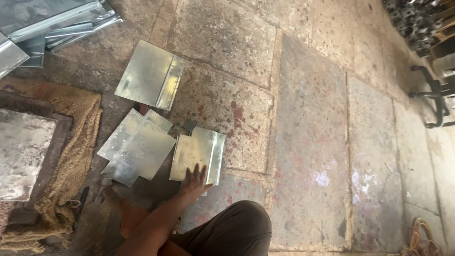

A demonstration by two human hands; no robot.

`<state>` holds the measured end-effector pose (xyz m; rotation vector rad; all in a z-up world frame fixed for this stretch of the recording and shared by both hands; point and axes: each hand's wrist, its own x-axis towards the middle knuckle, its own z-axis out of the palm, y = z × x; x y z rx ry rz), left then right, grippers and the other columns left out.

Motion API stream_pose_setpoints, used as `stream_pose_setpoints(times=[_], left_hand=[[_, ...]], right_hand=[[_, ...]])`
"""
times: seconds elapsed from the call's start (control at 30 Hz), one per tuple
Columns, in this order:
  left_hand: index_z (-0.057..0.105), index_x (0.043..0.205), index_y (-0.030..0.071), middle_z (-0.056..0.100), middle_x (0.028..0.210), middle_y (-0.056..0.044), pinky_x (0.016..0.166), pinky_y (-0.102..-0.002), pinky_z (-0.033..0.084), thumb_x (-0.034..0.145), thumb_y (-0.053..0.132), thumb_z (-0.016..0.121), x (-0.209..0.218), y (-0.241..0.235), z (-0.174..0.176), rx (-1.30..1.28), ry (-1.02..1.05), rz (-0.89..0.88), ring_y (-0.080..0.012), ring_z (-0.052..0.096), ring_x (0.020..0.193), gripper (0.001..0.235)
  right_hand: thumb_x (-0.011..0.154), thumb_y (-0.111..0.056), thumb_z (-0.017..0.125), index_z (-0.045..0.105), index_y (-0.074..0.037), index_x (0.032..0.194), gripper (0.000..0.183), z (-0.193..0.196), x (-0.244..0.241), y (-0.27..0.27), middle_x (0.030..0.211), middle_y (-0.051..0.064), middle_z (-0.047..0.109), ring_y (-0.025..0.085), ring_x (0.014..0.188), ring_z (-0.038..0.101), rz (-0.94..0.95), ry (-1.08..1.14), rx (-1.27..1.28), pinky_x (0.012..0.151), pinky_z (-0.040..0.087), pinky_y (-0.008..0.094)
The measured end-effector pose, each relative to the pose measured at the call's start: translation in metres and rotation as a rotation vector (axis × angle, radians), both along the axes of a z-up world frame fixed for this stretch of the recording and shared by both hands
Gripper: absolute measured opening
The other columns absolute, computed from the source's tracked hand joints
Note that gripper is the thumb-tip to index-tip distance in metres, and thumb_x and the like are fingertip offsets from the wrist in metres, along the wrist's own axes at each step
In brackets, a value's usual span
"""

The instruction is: The person shapes metal sheets by hitting them with a hammer on a wooden block.

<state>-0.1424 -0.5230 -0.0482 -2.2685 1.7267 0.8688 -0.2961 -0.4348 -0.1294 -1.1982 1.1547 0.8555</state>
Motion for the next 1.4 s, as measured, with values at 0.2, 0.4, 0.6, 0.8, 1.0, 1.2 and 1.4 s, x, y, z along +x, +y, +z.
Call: stream_pose_setpoints(times=[0.2, 0.4, 0.6, 0.8, 1.0, 1.2, 1.4], left_hand=[[0.021, 0.161, 0.006, 0.02, 0.158, -0.039, 0.095, -0.067, 0.05, 0.105, 0.024, 0.041, -0.011, -0.013, -0.025, -0.288, -0.117, -0.146, -0.0668, 0.038, 0.133, 0.062], [0.061, 0.116, -0.004, 0.067, 0.094, -0.026, 0.074, -0.052, 0.054, 0.091, 0.006, 0.056, 0.069, 0.002, 0.013, -0.851, 0.098, 0.6, -0.042, 0.067, 0.086, 0.028], [0.074, 0.094, 0.003, 0.064, 0.07, -0.013, 0.06, -0.037, 0.044, 0.107, 0.027, 0.057, 0.179, 0.251, 0.026, -0.9, 0.265, 1.561, -0.0204, 0.056, 0.064, 0.032], [0.069, 0.113, -0.003, 0.069, 0.105, -0.031, 0.086, -0.053, 0.051, 0.106, 0.025, 0.056, 0.179, 0.476, 0.013, -1.018, -0.335, 1.899, -0.0473, 0.066, 0.099, 0.032], [0.068, 0.128, 0.01, 0.067, 0.124, -0.026, 0.1, -0.053, 0.05, 0.099, 0.037, 0.05, 0.208, 0.576, 0.049, -0.626, -0.261, 1.942, -0.0461, 0.062, 0.117, 0.043], [0.071, 0.128, 0.013, 0.069, 0.13, -0.02, 0.102, -0.05, 0.052, 0.103, 0.043, 0.055, 0.276, 0.535, 0.061, -0.384, -0.285, 1.691, -0.0377, 0.066, 0.122, 0.043], [0.067, 0.136, 0.013, 0.05, 0.154, -0.012, 0.119, -0.057, 0.035, 0.1, 0.044, 0.062, 0.25, 0.482, 0.061, -0.745, -0.695, 1.891, -0.0344, 0.043, 0.147, 0.048]], right_hand=[[0.098, -0.038, 0.074, 0.071, -0.005, 0.098, 0.033, 0.001, 0.0, 0.001, 0.072, 0.006, 0.068, 0.018, 0.059, 0.064, -0.014, -0.001, 0.024, 0.057, 0.056, 0.036], [0.098, -0.038, 0.076, 0.071, -0.006, 0.096, 0.032, 0.004, 0.042, 0.022, 0.072, 0.005, 0.069, 0.018, 0.059, 0.065, -0.001, -0.1, 0.033, 0.058, 0.056, 0.035], [0.097, -0.037, 0.077, 0.072, -0.007, 0.095, 0.031, 0.007, 0.108, 0.031, 0.072, 0.005, 0.069, 0.017, 0.06, 0.065, 0.098, -0.19, 0.015, 0.058, 0.056, 0.035], [0.097, -0.037, 0.078, 0.072, -0.007, 0.094, 0.03, -0.013, 0.144, 0.037, 0.072, 0.004, 0.07, 0.016, 0.06, 0.065, 0.486, -0.118, 0.066, 0.059, 0.057, 0.034], [0.093, -0.027, 0.081, 0.072, 0.002, 0.089, 0.03, 0.064, 0.186, -0.014, 0.069, 0.01, 0.069, 0.019, 0.056, 0.066, 0.679, -0.356, 0.039, 0.053, 0.054, 0.035], [0.088, -0.025, 0.08, 0.063, -0.002, 0.105, 0.034, 0.219, 0.191, -0.036, 0.063, 0.011, 0.067, 0.021, 0.05, 0.065, 0.771, -0.566, -0.535, 0.048, 0.05, 0.037], [0.08, -0.012, 0.077, 0.056, -0.005, 0.11, 0.037, 0.28, 0.2, 0.005, 0.075, 0.002, 0.071, 0.012, 0.06, 0.07, 0.396, -0.984, -0.552, 0.046, 0.058, 0.035]])
